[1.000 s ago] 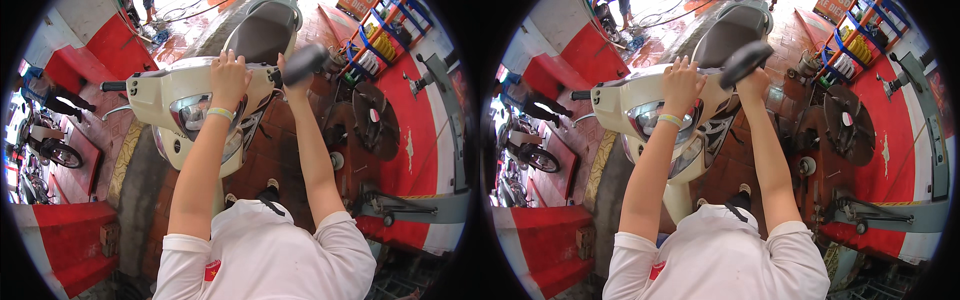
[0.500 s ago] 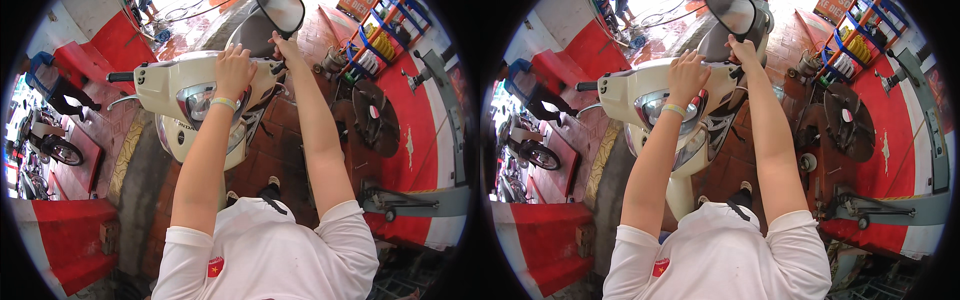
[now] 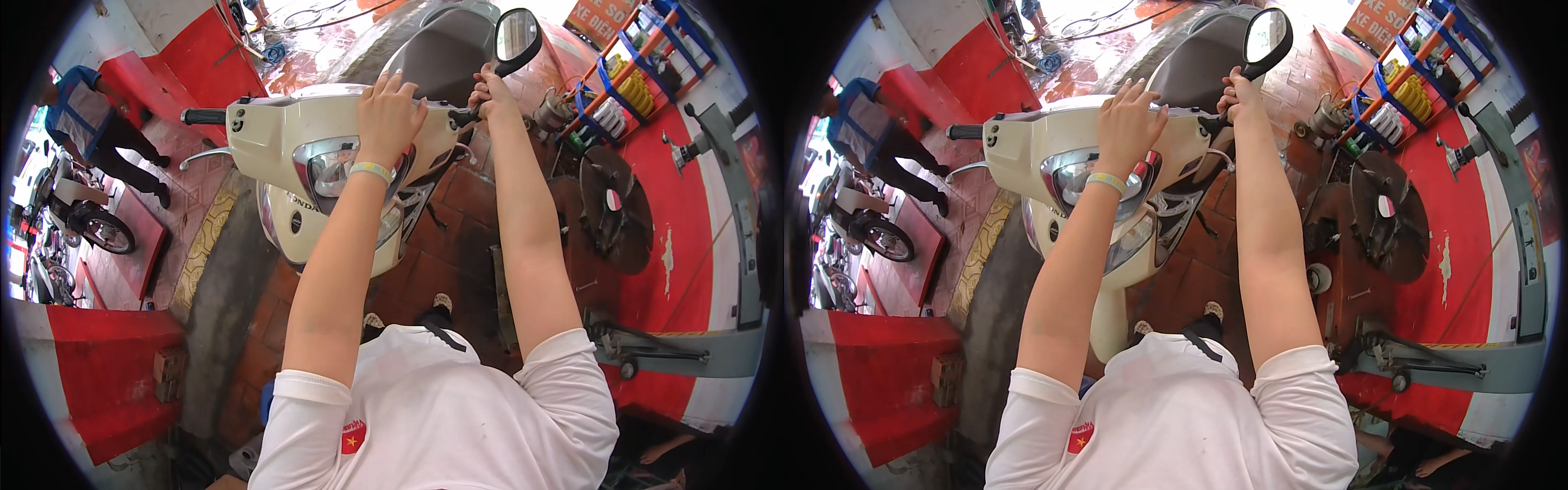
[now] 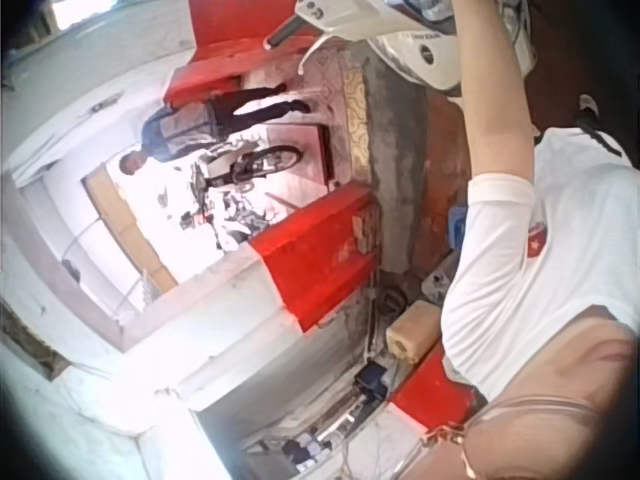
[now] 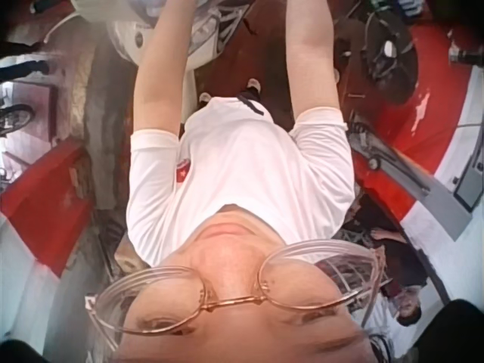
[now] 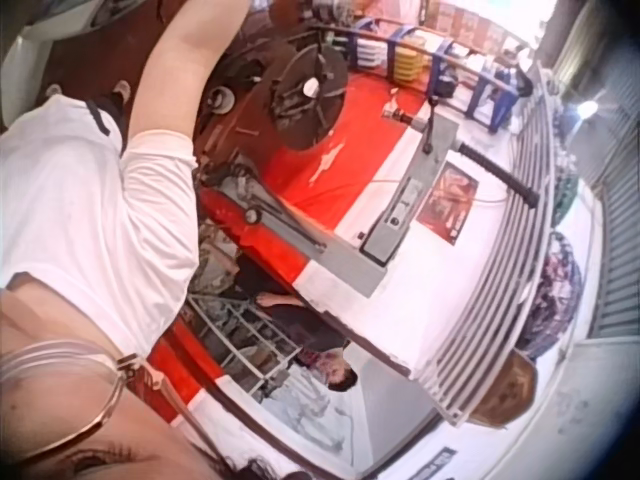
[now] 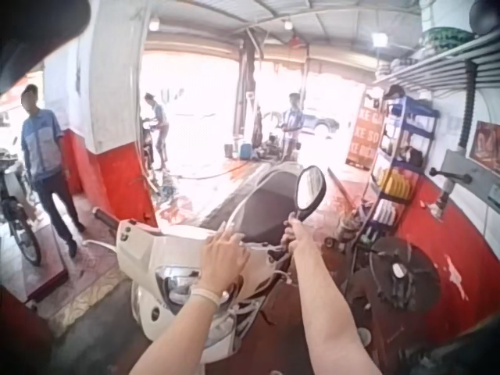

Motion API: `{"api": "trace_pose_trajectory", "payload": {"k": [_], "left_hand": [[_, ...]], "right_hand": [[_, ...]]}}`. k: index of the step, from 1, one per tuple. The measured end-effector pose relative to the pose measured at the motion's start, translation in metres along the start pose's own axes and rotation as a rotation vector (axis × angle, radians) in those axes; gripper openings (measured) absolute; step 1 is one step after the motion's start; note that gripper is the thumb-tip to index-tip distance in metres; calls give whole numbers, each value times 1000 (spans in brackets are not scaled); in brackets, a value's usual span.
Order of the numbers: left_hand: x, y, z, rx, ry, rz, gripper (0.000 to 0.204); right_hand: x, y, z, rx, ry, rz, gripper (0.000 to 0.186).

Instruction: The person adjusts and tightens the rear-view mirror of a scooter by hand and using a tool, while assisted by another person in a service bay.

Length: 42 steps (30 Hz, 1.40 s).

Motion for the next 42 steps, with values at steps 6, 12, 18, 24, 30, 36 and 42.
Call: {"api": "trace_pose_trajectory", "payload": {"k": [6, 12, 18, 24, 30, 36, 42], "left_hand": [[-1, -6, 2, 22, -44, -88, 25], [-2, -10, 4, 71, -62, -187, 20], [-6, -11, 3, 95, -69, -187, 18], [7, -1, -2, -32, 64, 2, 25], [15, 17, -15, -250, 375, 174, 37], [29, 24, -22, -205, 162, 167, 55], [21, 31, -22, -161, 65, 102, 60]], "right_hand": [[-5, 2, -2, 80, -18, -50, 24], [-3, -2, 0, 117, -20, -106, 29], [4, -4, -16, -128, -433, -61, 47], [2, -5, -17, -34, -543, 3, 54], [1, 1, -15, 169, -528, -134, 52], [0, -7, -16, 93, -538, -41, 50], [4, -5, -19, 88, -594, 2, 49]]}}
Point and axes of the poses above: each hand's wrist, its own z-axis towards the middle knuckle, its own y-axis out of the palm, x = y × z, the point moved 5 cm from there along z, towards the middle knuckle, and after that the axes turned 4 degrees about x, right-handed, at the moved point
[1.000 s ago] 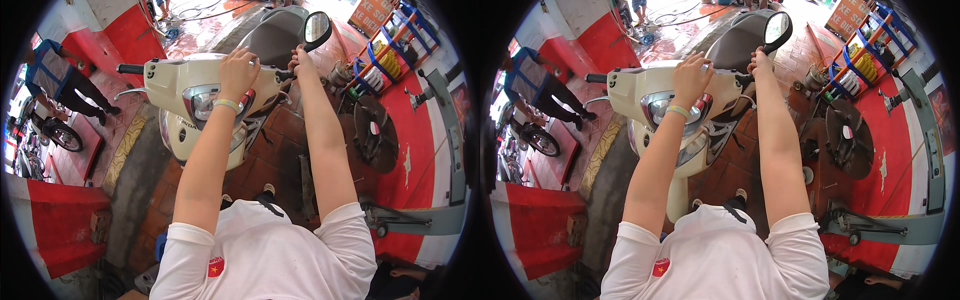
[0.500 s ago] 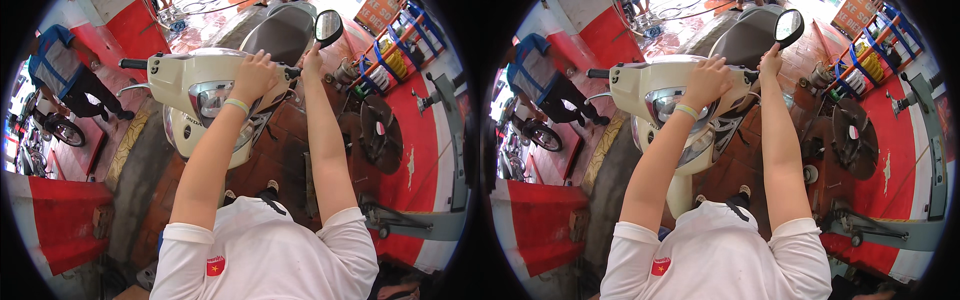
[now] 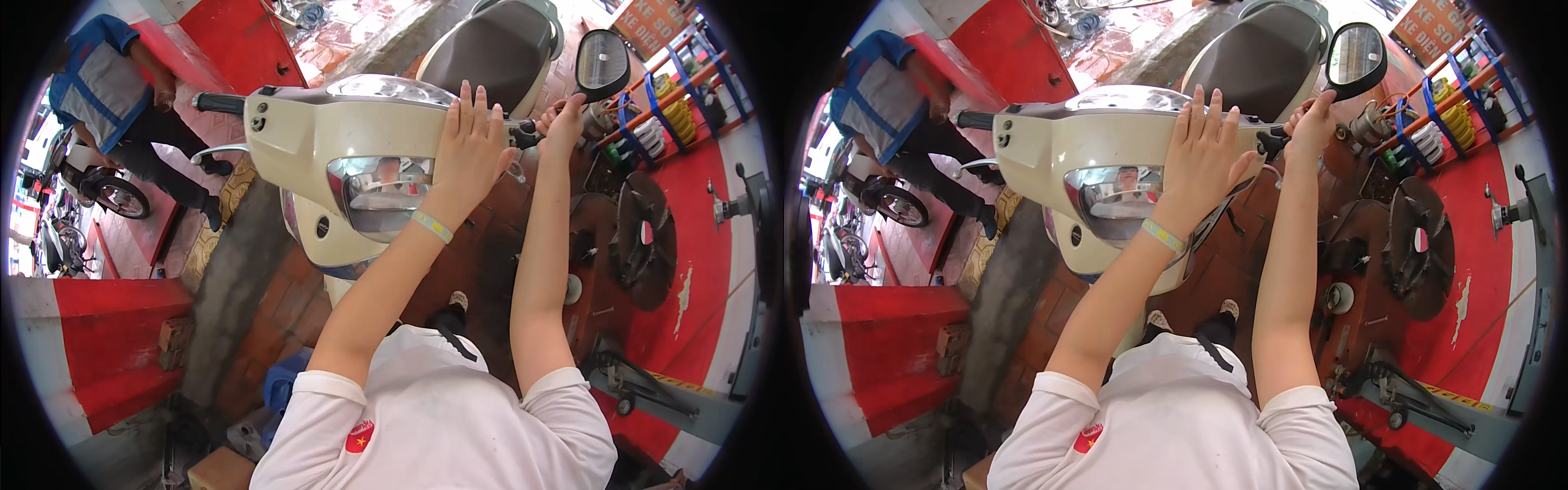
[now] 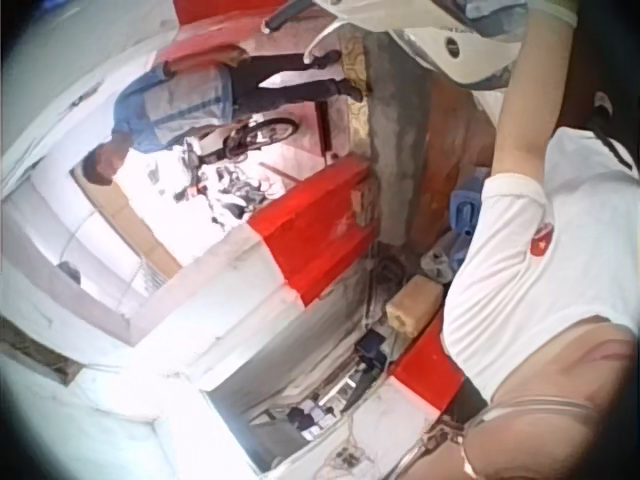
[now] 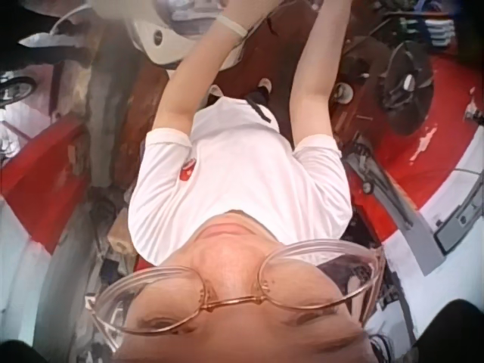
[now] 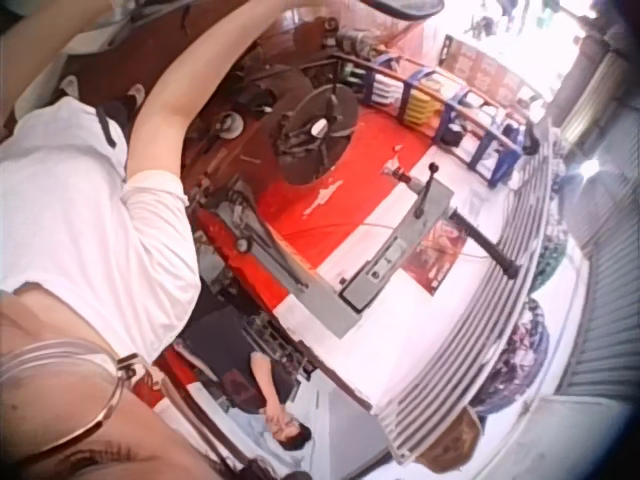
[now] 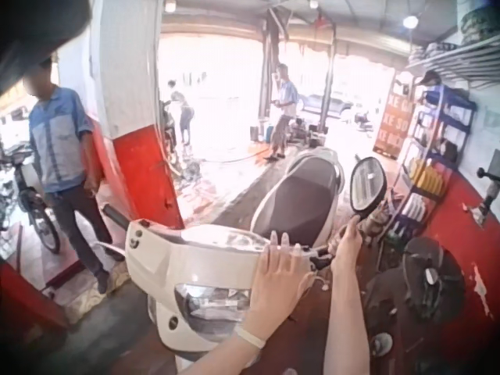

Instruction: The person adjusts and tightens the rear-view mirror of a scooter by hand and using a tool, while assisted by another person in a service bay.

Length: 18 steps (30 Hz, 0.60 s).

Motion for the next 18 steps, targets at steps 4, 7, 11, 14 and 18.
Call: {"api": "trace_pose_trajectory", "payload": {"k": [4, 7, 11, 14, 18], "left_hand": [[2, -5, 3, -4, -24, -5, 65], [3, -7, 5, 6, -22, -47, 66], [3, -2, 6, -17, -40, -69, 63], [4, 3, 2, 20, -77, -43, 59], [10, 9, 1, 37, -44, -84, 54]], "right_hand": [[-1, 2, -1, 42, 9, 16, 49], [-1, 0, -1, 1, -12, 55, 50], [-2, 1, 0, -18, -20, 48, 50], [-1, 4, -1, -18, -23, 29, 49], [-1, 1, 5, -85, 0, 77, 49]]}}
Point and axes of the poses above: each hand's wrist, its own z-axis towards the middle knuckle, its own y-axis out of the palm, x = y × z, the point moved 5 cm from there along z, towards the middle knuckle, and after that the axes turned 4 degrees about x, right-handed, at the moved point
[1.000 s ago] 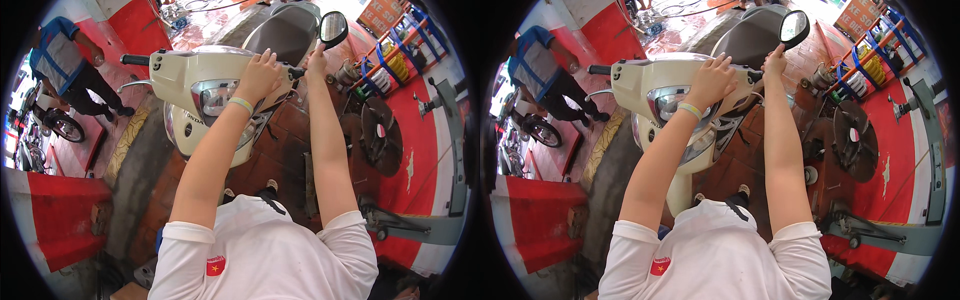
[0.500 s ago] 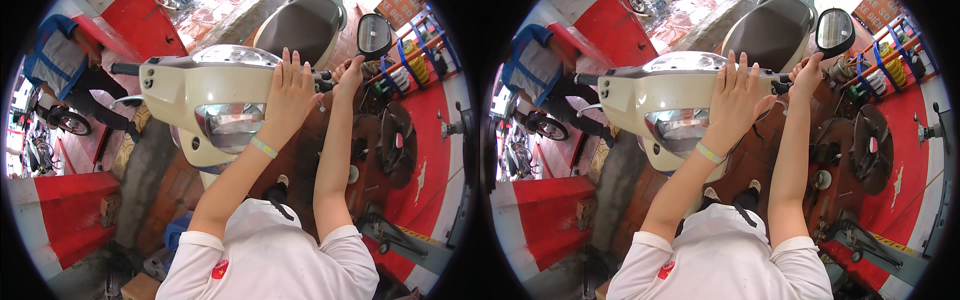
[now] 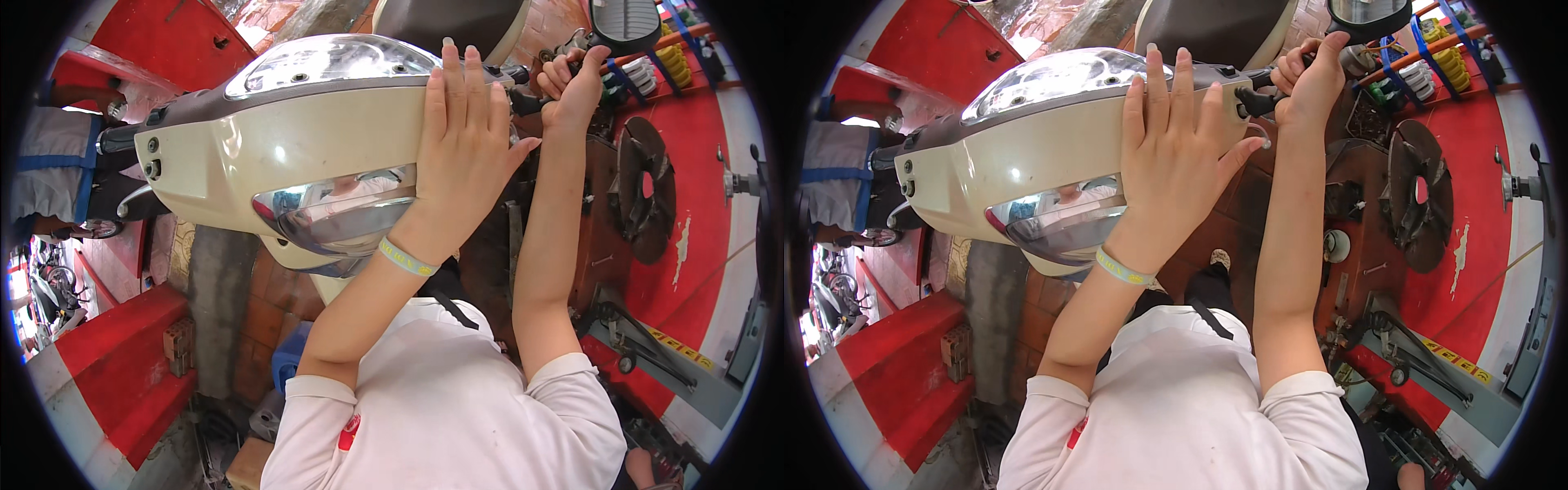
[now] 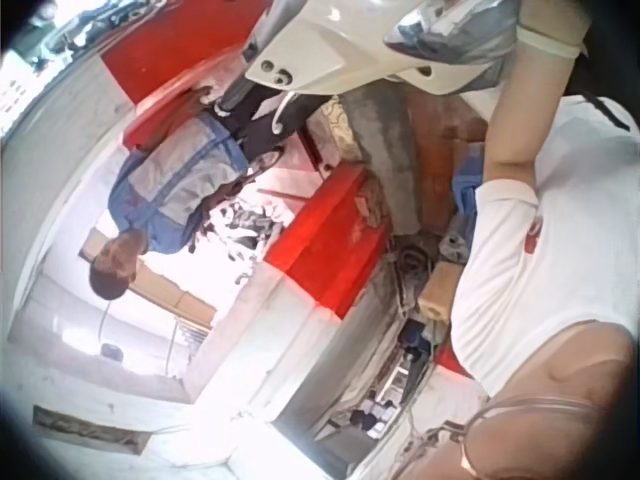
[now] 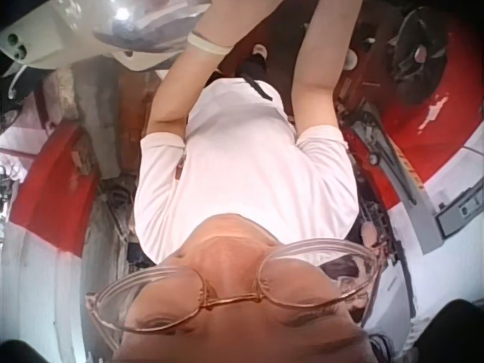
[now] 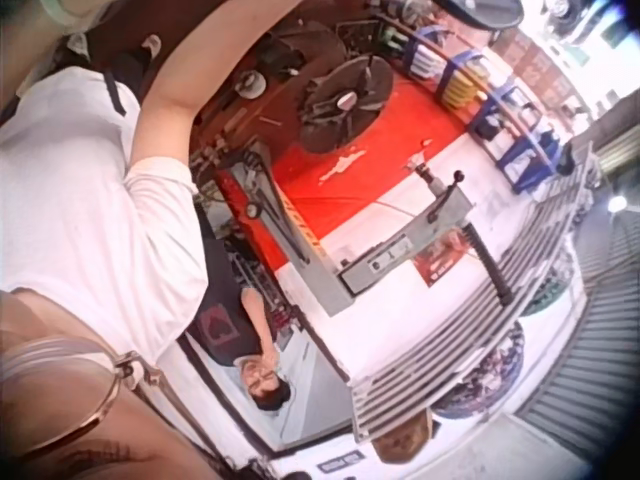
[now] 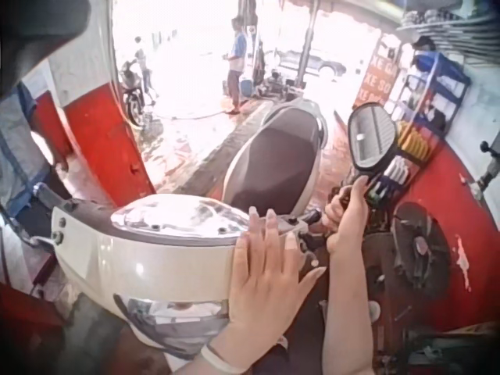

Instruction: The person adjusts and tightens the rear-view mirror of a scooter by hand and using a tool, while assisted by another person in a service bay.

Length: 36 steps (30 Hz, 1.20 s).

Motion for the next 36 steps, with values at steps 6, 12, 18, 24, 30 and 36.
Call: {"api": "trace_pose_trajectory", "payload": {"k": [6, 12, 18, 24, 30, 36], "left_hand": [[-1, 0, 2, 7, 15, 33, 53], [-1, 2, -1, 7, 30, 67, 52], [1, 2, -2, 60, 27, 63, 50], [1, 0, 0, 61, 28, 83, 46], [2, -6, -1, 20, 39, 53, 33], [4, -5, 0, 27, 36, 54, 26]], "right_hand": [[5, -4, 6, -172, 101, 149, 49], [2, 4, -6, 7, 106, 116, 44], [10, -33, -7, 291, 127, 310, 38], [9, -37, -37, 159, 56, 533, 29], [12, -43, -44, 208, 26, 526, 35], [19, -52, -25, 178, 72, 617, 33]]}}
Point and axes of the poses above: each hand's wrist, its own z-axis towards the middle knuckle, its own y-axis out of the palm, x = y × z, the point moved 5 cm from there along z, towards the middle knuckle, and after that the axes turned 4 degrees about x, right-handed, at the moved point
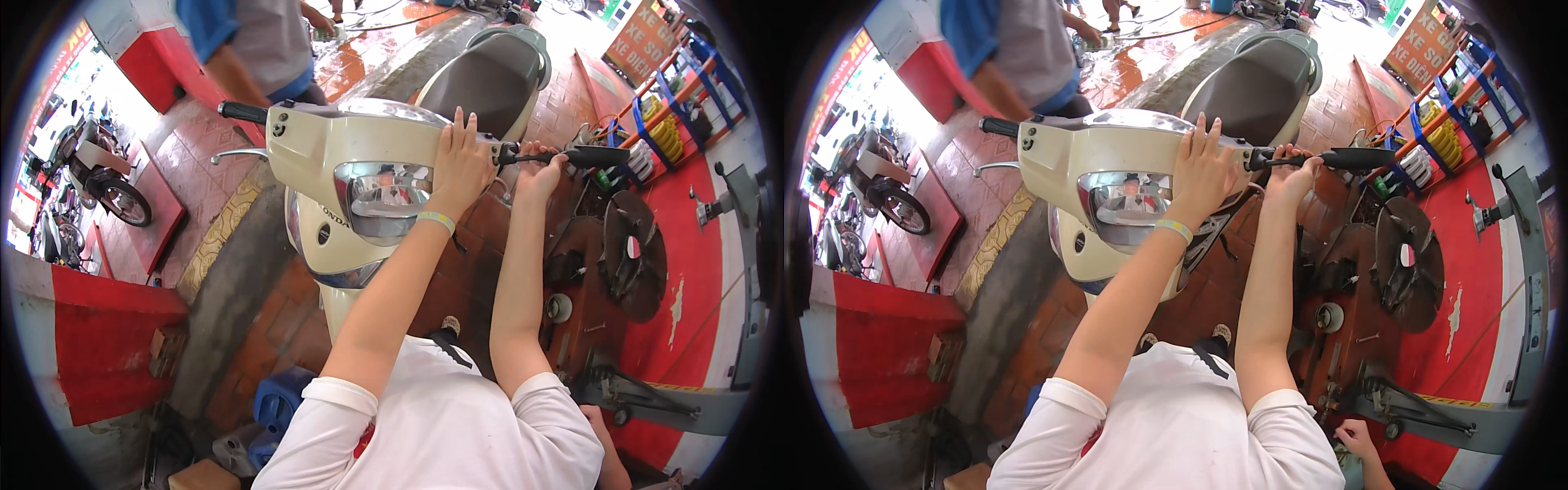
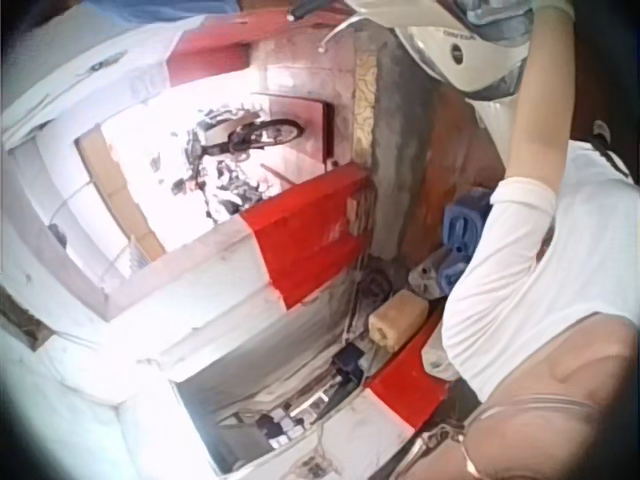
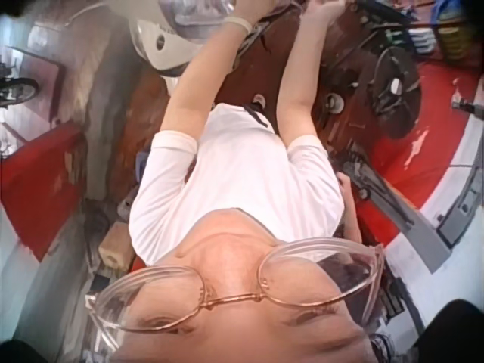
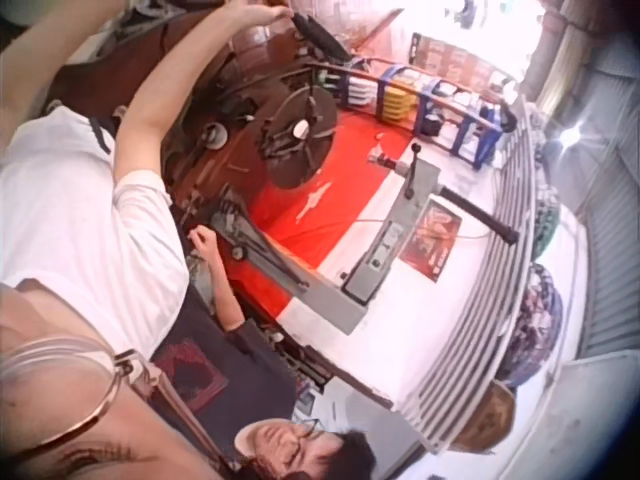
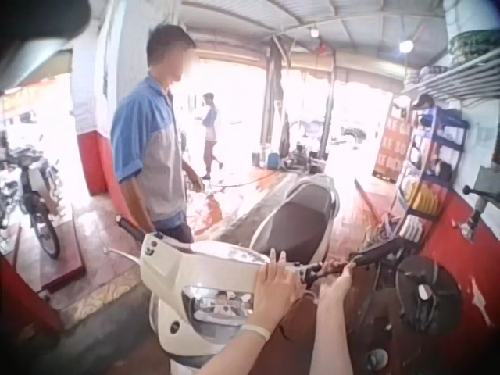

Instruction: The person adjusts and tightens the rear-view mirror of a scooter by hand and using a tool, while assisted by another person in a service bay.

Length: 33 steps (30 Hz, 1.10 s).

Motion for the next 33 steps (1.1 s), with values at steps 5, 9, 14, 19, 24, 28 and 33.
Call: {"api": "trace_pose_trajectory", "payload": {"k": [5, 9, 14, 19, 24, 28, 33], "left_hand": [[-1, -7, 2, 12, -11, -61, 22], [-4, -3, -1, -13, -20, -39, 21], [4, -9, 3, -96, -42, -31, 22], [-1, -11, 0, -114, -49, -33, 24], [8, -12, 4, -89, -12, -4, 39], [8, -15, -1, -32, 33, -32, 34], [2, -4, 1, -154, 48, 168, 33]], "right_hand": [[-11, 2, 7, -294, 281, 210, 46], [-4, 11, 1, -486, 374, 345, 53], [-10, -4, -3, -452, 303, 388, 51], [-8, -25, -64, -168, 10, 292, 48], [-15, -31, -97, -289, -203, -114, 33], [-7, 7, -121, -396, -508, -752, 15], [7, 32, -160, -659, -580, -585, 23]]}}
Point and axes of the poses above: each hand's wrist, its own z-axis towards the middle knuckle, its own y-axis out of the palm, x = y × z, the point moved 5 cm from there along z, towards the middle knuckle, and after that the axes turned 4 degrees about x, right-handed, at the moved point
